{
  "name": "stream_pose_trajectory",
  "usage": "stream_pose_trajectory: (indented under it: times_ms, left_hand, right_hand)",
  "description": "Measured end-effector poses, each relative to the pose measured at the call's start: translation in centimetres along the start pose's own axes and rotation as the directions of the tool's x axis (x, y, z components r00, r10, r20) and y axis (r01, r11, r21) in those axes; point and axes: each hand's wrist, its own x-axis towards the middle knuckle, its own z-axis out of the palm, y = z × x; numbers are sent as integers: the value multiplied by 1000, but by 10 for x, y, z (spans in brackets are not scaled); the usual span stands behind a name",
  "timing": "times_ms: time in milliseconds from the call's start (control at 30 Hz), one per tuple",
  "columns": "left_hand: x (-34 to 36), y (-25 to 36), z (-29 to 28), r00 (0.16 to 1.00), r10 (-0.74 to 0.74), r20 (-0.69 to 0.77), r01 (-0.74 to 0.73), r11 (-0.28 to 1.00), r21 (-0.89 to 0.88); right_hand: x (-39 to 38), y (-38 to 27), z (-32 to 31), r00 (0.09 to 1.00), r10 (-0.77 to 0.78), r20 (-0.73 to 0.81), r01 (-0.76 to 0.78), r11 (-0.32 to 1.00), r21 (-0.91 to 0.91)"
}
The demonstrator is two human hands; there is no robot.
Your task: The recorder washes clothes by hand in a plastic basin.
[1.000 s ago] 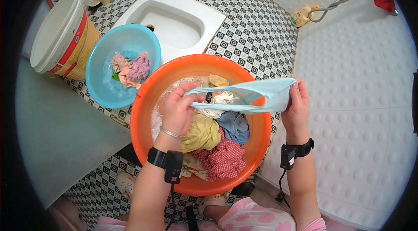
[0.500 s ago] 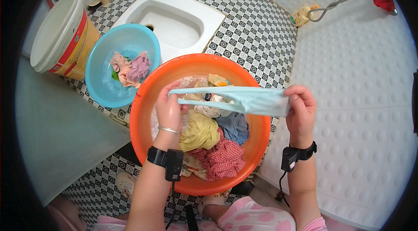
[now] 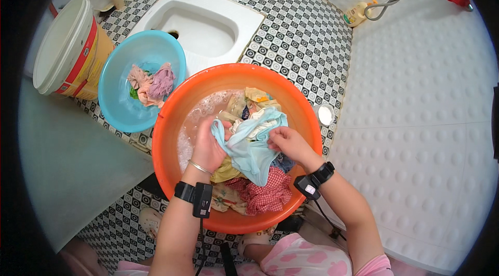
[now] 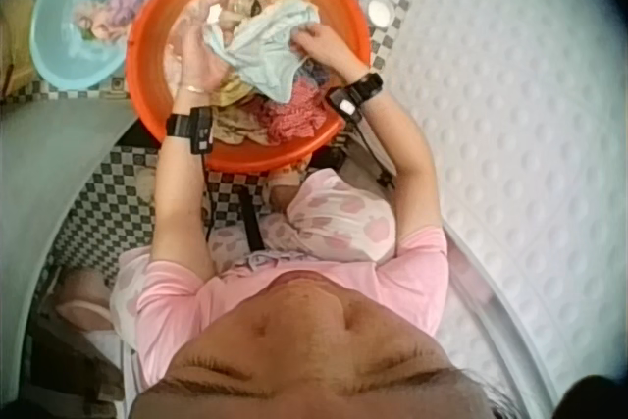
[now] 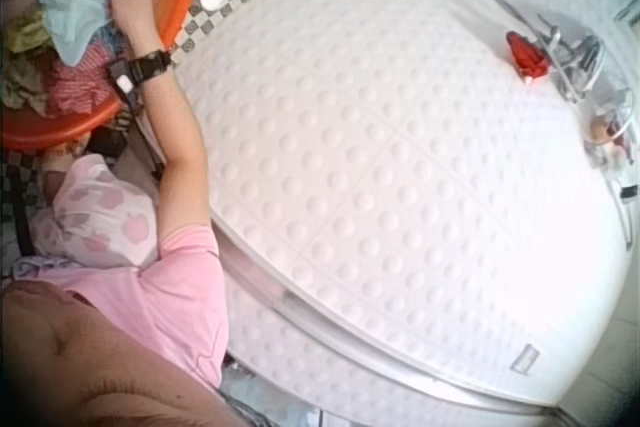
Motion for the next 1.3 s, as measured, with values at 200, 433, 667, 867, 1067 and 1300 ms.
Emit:
stream_pose_trajectory:
  times_ms: [200, 433, 667, 867, 1067, 1300]
  left_hand:
    - [0, -15, 49, 901, -323, -292, 431, 755, 495]
    - [-7, -15, 52, 895, -399, -200, 423, 616, 664]
    - [2, -8, 75, 997, -42, -65, 77, 596, 799]
    - [5, -22, 78, 997, -56, -55, 78, 687, 723]
    - [4, -25, 69, 992, -12, -124, 86, 788, 609]
    - [8, -28, 52, 984, 121, -132, 4, 722, 691]
  right_hand:
    - [14, -7, 9, 982, 184, 37, -187, 961, 204]
    - [-1, -48, 3, 986, -112, 124, -19, 663, 749]
    - [-32, -76, -11, 948, -280, 151, 109, 732, 672]
    - [-43, -55, 12, 945, -219, 244, 194, 973, 123]
    - [-38, -55, 15, 990, -130, 58, 105, 944, 313]
    - [-37, -67, 11, 983, -181, -17, 146, 730, 667]
